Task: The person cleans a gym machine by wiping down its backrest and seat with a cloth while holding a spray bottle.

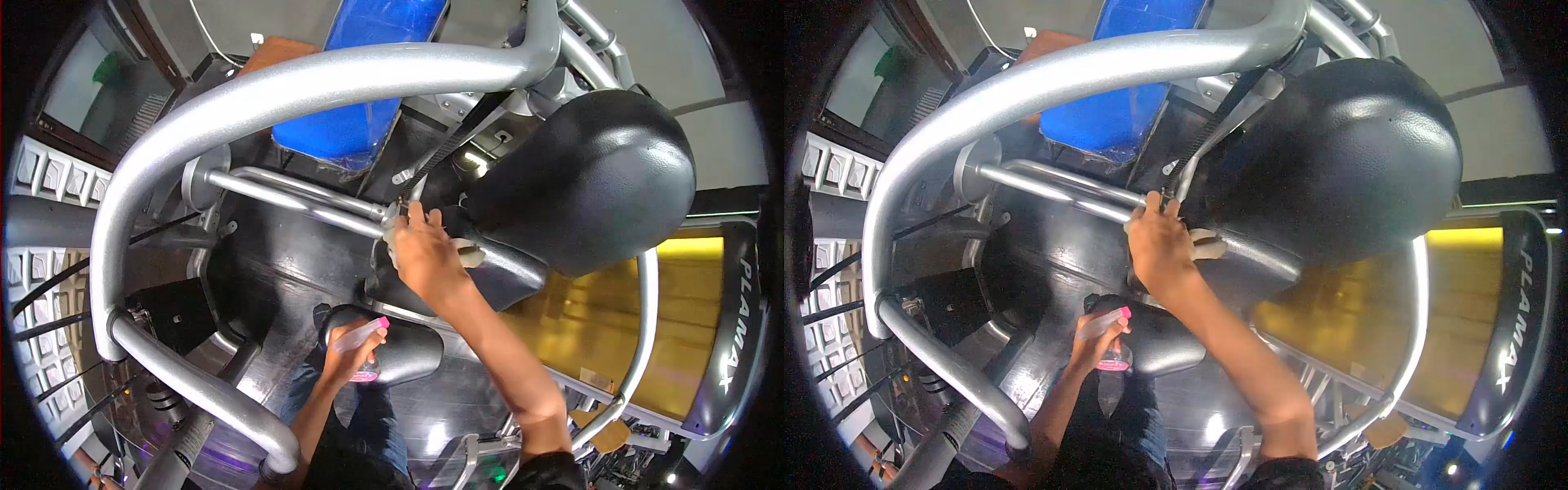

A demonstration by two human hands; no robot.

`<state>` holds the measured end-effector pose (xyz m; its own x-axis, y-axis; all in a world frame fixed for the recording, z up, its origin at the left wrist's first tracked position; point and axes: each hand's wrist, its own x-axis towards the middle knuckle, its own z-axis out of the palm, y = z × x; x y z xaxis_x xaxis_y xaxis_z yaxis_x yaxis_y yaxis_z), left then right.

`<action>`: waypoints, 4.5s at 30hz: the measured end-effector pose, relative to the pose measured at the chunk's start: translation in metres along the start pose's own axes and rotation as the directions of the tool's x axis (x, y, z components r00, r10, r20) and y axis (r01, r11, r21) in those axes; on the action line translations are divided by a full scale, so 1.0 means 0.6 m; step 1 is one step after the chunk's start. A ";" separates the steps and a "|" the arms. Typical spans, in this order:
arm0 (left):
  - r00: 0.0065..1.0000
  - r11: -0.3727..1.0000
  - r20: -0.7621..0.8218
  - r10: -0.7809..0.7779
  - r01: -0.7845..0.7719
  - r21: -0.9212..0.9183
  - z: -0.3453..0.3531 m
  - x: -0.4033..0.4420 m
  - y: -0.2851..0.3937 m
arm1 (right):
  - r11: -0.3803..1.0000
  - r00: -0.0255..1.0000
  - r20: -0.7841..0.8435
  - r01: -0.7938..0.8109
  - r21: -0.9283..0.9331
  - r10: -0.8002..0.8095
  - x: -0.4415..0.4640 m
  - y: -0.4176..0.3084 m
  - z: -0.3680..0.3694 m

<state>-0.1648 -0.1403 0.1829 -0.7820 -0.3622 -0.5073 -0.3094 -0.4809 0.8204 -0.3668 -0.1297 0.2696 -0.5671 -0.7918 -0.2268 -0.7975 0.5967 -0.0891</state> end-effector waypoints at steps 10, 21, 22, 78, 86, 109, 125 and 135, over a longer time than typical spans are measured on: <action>0.997 0.997 0.046 -0.062 0.064 -0.031 -0.008 0.007 0.005 | 0.974 0.973 0.204 0.142 -0.175 -0.105 0.083 0.026 0.076; 0.999 0.999 0.035 -0.023 0.024 -0.040 -0.008 0.029 -0.015 | 0.983 0.907 0.407 0.161 -0.089 -0.112 0.136 -0.014 0.175; 0.999 0.999 0.043 -0.014 0.016 -0.044 -0.010 0.030 -0.013 | 0.980 0.884 0.458 0.161 -0.115 -0.092 0.140 -0.016 0.187; 0.997 0.994 0.062 -0.041 0.034 0.106 -0.041 -0.026 -0.059 | 0.943 0.891 -0.312 0.305 -0.131 -0.331 -0.127 0.025 0.252; 0.999 0.990 0.030 -0.038 0.034 0.138 -0.037 -0.021 -0.073 | 0.947 0.688 -0.670 -0.079 0.312 0.278 -0.192 0.060 0.200; 0.987 0.983 0.072 0.140 -0.147 0.106 -0.011 -0.015 -0.097 | 0.927 0.557 -0.749 -0.125 0.353 0.360 -0.223 0.113 0.230; 0.920 0.911 0.030 0.392 -0.392 0.128 0.055 0.066 -0.111 | 0.944 0.649 -0.724 0.028 0.330 0.234 -0.248 0.154 0.283; 0.760 0.734 0.216 0.613 -0.649 0.201 0.104 0.112 0.048 | 0.865 0.557 -0.749 0.103 0.491 0.359 -0.220 0.124 0.280</action>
<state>-0.2601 -0.1288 0.1887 -0.9009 -0.3975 0.1741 0.1715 0.0423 0.9843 -0.3169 0.0411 0.1300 -0.7562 -0.3247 0.5680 -0.6472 0.4984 -0.5768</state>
